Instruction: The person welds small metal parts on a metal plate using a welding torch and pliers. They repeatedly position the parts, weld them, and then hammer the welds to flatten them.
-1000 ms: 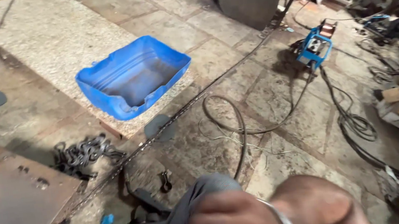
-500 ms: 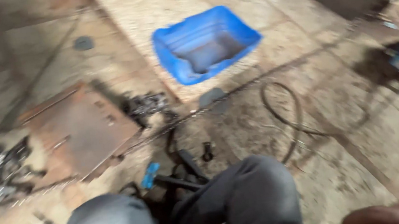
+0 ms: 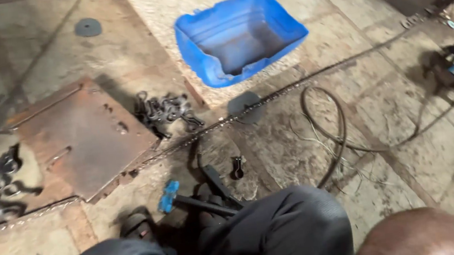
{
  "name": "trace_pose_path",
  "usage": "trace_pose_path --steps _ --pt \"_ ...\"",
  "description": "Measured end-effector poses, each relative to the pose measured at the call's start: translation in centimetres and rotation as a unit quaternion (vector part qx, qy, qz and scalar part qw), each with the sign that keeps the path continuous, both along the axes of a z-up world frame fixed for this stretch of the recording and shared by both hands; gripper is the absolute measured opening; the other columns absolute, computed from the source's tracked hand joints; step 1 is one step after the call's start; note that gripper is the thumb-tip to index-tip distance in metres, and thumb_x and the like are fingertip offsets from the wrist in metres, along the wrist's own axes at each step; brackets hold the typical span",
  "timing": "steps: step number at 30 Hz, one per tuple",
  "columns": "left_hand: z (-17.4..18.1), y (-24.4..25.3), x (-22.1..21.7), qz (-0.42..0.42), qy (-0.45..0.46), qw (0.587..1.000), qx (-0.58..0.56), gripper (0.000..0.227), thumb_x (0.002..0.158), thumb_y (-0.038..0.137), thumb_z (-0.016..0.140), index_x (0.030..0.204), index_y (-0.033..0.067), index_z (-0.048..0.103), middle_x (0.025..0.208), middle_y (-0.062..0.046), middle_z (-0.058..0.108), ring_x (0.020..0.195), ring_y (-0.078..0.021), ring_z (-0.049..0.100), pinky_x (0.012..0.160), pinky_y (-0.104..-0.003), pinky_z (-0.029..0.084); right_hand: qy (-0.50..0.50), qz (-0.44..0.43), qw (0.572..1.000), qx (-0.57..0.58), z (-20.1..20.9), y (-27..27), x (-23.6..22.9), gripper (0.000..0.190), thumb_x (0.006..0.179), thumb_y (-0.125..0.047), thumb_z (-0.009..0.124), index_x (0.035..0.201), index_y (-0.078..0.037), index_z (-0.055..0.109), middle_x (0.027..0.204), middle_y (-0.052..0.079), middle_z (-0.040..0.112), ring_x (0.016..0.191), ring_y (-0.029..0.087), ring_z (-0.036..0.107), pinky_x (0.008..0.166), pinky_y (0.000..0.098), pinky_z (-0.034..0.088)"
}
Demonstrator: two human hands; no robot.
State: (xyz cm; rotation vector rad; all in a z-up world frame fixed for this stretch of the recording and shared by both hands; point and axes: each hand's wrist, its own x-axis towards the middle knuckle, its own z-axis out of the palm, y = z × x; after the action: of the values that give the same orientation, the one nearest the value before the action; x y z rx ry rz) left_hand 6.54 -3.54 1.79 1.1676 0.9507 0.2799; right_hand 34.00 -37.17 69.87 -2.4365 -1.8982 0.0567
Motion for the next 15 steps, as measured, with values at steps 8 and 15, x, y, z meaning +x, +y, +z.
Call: trace_pose_path --steps 8,15 --pt "3.0 5.2 2.6 0.107 0.019 0.984 -0.144 0.036 0.099 0.031 0.060 0.122 0.0038 0.063 0.105 -0.015 0.070 0.092 -0.0289 0.067 0.083 -0.046 0.055 0.039 0.051 0.994 -0.085 -12.5 6.5 14.8 0.035 0.096 -0.037 0.058 0.128 -0.024 0.066 0.103 -0.001 0.073 0.093 0.021 0.072 0.079 0.0380 0.058" --pt "11.3 5.5 7.4 0.124 0.036 0.983 -0.127 0.031 0.096 0.027 0.065 0.118 0.0045 0.065 0.094 -0.010 0.073 0.075 -0.0222 0.069 0.067 -0.040 0.058 -0.084 -0.015 0.909 -0.407 -28.1 16.2 23.7 0.056 0.094 -0.054 0.054 0.143 -0.028 0.047 0.118 0.000 0.070 0.105 0.022 0.072 0.089 0.0393 0.061"
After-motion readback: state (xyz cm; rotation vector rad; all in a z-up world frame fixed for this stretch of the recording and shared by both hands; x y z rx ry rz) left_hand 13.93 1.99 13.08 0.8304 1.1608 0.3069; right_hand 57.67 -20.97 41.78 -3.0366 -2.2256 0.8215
